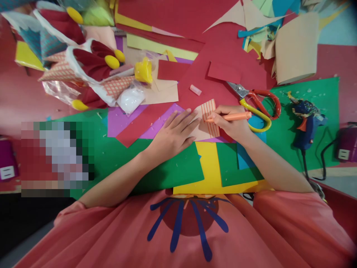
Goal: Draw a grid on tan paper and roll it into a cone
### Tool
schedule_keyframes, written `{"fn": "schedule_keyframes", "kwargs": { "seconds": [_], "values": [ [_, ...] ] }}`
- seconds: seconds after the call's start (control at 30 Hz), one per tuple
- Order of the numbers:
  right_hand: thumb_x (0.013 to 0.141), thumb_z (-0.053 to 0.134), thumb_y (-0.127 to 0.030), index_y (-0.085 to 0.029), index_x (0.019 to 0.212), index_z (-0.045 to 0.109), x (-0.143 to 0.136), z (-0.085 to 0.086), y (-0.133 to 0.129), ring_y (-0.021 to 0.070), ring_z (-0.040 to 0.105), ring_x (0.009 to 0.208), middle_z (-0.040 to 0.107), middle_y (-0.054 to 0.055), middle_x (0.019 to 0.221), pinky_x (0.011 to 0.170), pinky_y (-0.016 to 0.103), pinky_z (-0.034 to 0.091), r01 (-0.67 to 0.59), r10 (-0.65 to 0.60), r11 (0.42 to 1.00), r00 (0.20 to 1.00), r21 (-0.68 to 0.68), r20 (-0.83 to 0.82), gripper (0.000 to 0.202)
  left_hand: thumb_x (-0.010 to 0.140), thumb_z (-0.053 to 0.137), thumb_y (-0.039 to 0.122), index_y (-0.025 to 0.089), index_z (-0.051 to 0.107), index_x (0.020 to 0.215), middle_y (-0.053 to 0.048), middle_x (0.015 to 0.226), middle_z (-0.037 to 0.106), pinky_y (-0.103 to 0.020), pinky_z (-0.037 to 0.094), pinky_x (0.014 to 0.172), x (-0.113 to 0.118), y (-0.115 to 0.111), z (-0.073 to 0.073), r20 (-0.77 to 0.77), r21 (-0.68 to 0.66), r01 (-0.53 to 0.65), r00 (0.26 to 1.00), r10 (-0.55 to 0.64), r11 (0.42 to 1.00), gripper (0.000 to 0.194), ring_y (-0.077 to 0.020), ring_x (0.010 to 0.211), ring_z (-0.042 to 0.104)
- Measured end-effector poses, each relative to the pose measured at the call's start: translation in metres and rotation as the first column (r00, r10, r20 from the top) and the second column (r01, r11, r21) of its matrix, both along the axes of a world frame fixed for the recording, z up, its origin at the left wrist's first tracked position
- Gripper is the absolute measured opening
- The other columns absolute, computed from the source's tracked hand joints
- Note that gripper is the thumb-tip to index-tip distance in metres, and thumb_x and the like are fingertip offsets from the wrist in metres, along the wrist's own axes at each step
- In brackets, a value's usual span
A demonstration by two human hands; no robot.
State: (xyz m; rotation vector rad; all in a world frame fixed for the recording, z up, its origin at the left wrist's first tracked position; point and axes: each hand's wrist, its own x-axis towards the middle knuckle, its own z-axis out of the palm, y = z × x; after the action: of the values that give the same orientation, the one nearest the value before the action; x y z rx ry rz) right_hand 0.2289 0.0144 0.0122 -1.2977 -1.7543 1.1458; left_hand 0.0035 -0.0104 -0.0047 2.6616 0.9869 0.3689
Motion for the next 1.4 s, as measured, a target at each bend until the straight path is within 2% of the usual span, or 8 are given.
{"fn": "schedule_keyframes", "kwargs": {
  "seconds": [0.13,0.23,0.43,0.6,0.9,1.07,1.23,1.4],
  "values": [
    [0.077,0.057,-0.024,-0.016,0.058,0.061,0.0,-0.0011,0.0011,0.0108,0.058,0.056,0.066,0.001,0.059,0.052,0.022,0.041,-0.024,0.021,0.998,0.999,-0.065,-0.041,0.021,0.099,0.042,0.034,0.012,0.046,0.138,-0.015,0.146,0.048,-0.049,0.034,0.114,-0.0004,0.0,-0.0001,0.013,0.029,0.001,1.0,-0.001,1.0,0.045,-0.0299,0.14,0.039],
    [0.077,0.056,-0.024,-0.016,0.056,0.061,0.0008,-0.0002,0.0017,0.0098,0.057,0.054,0.064,0.0,0.056,0.051,0.022,0.041,0.001,-0.01,0.995,0.995,-0.095,-0.1,0.023,0.099,0.042,0.035,0.014,0.044,0.14,-0.014,0.146,0.048,-0.049,0.034,0.114,-0.0006,0.0002,-0.0004,0.013,0.025,0.001,1.0,-0.001,1.0,0.046,-0.0295,0.141,0.039],
    [0.083,0.057,-0.031,-0.016,0.064,0.065,0.0025,0.001,-0.0024,0.008,0.051,0.05,0.059,-0.002,0.054,0.05,0.023,0.038,0.124,-0.123,0.992,0.987,0.001,-0.106,0.026,0.099,0.041,0.036,0.018,0.039,0.145,-0.013,0.149,0.045,-0.051,0.029,0.117,-0.0016,0.001,-0.0016,-0.002,-0.027,-0.033,0.999,0.033,0.999,0.049,-0.0285,0.143,0.035],
    [0.083,0.057,-0.028,-0.017,0.063,0.062,0.0013,-0.0007,-0.0029,0.0078,0.049,0.049,0.058,-0.002,0.054,0.049,0.023,0.036,0.042,-0.039,0.998,0.996,0.038,-0.076,0.024,0.099,0.041,0.033,0.016,0.041,0.143,-0.014,0.149,0.045,-0.051,0.03,0.117,-0.0009,0.0009,-0.0024,-0.003,-0.015,-0.047,0.999,0.047,0.999,0.047,-0.0285,0.142,0.036],
    [0.081,0.058,-0.025,-0.016,0.061,0.061,-0.0009,0.0008,-0.0018,0.0076,0.051,0.05,0.062,-0.001,0.056,0.048,0.022,0.035,0.004,-0.004,1.0,1.0,0.02,-0.03,0.023,0.099,0.042,0.034,0.018,0.041,0.144,-0.013,0.149,0.044,-0.053,0.029,0.117,-0.0005,0.0007,-0.0022,0.01,-0.071,-0.058,0.998,0.059,0.996,0.048,-0.0294,0.144,0.033],
    [0.079,0.057,-0.024,-0.016,0.059,0.062,-0.0024,0.0018,-0.0019,0.0081,0.053,0.05,0.064,0.0,0.056,0.048,0.021,0.037,0.005,-0.005,1.0,1.0,0.009,-0.018,0.022,0.099,0.042,0.034,0.016,0.042,0.142,-0.013,0.148,0.046,-0.051,0.03,0.116,-0.0006,0.0007,-0.0021,0.01,-0.036,-0.052,0.999,0.052,0.998,0.047,-0.0295,0.143,0.034],
    [0.075,0.055,-0.023,-0.016,0.055,0.061,-0.0019,0.0014,0.0007,0.0095,0.055,0.051,0.064,0.0,0.054,0.048,0.021,0.038,-0.024,0.018,0.996,0.997,-0.08,-0.076,0.022,0.099,0.042,0.034,0.017,0.042,0.143,-0.012,0.148,0.046,-0.051,0.03,0.117,-0.0005,0.0005,-0.0022,0.006,-0.038,-0.057,0.998,0.058,0.998,0.047,-0.0292,0.143,0.035],
    [0.075,0.055,-0.022,-0.017,0.053,0.056,-0.001,0.002,0.0005,0.0078,0.051,0.048,0.058,-0.002,0.051,0.047,0.021,0.037,0.037,-0.044,0.996,0.994,-0.077,-0.105,0.023,0.099,0.043,0.034,0.017,0.041,0.143,-0.013,0.149,0.046,-0.051,0.03,0.116,-0.0009,0.0005,-0.002,0.016,-0.035,-0.053,0.998,0.054,0.998,0.048,-0.0298,0.143,0.035]
  ]
}}
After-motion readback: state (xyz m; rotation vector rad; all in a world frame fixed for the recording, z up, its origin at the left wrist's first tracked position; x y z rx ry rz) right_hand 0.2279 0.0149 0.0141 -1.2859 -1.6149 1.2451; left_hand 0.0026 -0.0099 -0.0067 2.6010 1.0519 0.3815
